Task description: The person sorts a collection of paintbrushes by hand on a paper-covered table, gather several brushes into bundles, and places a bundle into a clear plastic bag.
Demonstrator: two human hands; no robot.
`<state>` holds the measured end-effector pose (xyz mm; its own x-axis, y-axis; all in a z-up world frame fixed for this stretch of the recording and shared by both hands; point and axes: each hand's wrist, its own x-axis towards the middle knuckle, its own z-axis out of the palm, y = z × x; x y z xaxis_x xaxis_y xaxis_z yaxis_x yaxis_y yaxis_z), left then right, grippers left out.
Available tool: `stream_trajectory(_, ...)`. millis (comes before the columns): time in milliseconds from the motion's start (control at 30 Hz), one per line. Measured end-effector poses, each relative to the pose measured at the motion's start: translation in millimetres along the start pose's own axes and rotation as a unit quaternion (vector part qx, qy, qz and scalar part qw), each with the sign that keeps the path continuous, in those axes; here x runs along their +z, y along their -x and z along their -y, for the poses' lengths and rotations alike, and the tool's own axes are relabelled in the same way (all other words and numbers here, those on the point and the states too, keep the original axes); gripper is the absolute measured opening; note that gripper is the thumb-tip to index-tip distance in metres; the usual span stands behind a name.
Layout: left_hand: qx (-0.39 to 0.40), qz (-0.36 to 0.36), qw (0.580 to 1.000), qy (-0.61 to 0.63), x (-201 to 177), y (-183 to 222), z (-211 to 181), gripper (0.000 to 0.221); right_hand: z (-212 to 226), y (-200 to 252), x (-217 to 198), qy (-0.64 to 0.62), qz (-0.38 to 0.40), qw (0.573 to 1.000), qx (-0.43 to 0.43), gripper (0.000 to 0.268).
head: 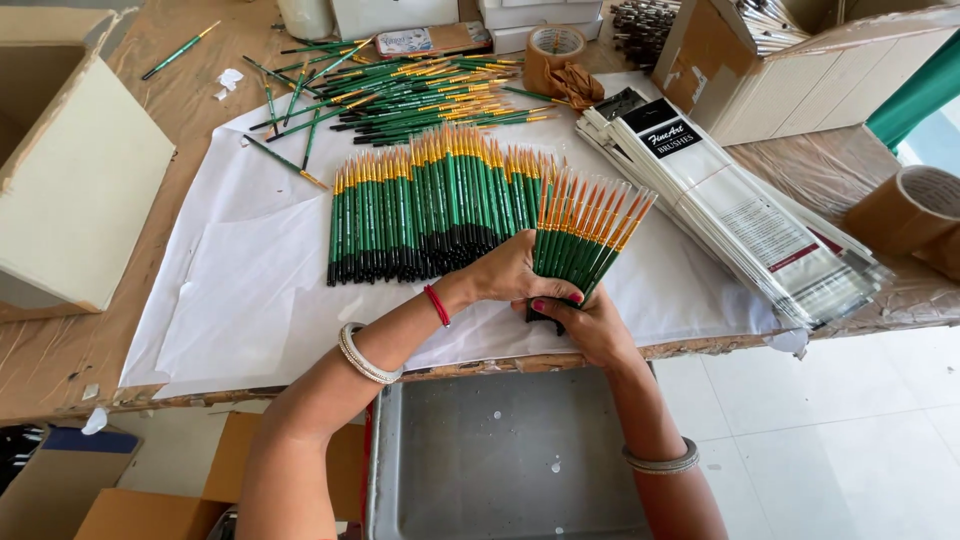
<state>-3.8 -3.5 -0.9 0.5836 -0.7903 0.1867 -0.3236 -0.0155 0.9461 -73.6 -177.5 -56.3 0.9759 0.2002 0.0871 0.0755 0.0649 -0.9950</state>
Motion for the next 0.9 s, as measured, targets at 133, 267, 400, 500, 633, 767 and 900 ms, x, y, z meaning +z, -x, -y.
stream_trajectory(133,0.009,-0.006,1.000,-0.009,1,-1,6,0.028,-13,0,-4,0.016,-0.024,0.999,-0.033,0.020)
stream_trajectory(267,0.254,-0.022,0.964,-0.078,-1,-11,33,0.028,-13,3,-5,0.057,-0.054,0.995,-0.060,0.021)
stream_trajectory(400,0.146,-0.008,0.982,-0.123,-4,-7,19,0.030,-12,-1,-4,0.059,-0.033,0.996,-0.061,0.018)
stream_trajectory(500,0.111,-0.004,0.986,-0.121,-6,-8,19,0.035,-8,-4,0,0.030,-0.021,0.998,-0.052,0.019)
stream_trajectory(633,-0.002,-0.074,0.997,-0.023,-11,-16,53,0.047,5,2,5,-0.007,-0.029,0.999,-0.013,0.025)
stream_trajectory(767,0.115,-0.208,0.971,0.040,-13,-17,80,0.062,3,3,6,-0.032,-0.019,0.999,-0.002,0.028)
stream_trajectory(900,0.159,-0.194,0.962,0.111,2,-7,-6,0.038,8,0,6,-0.020,-0.017,1.000,-0.007,0.025)
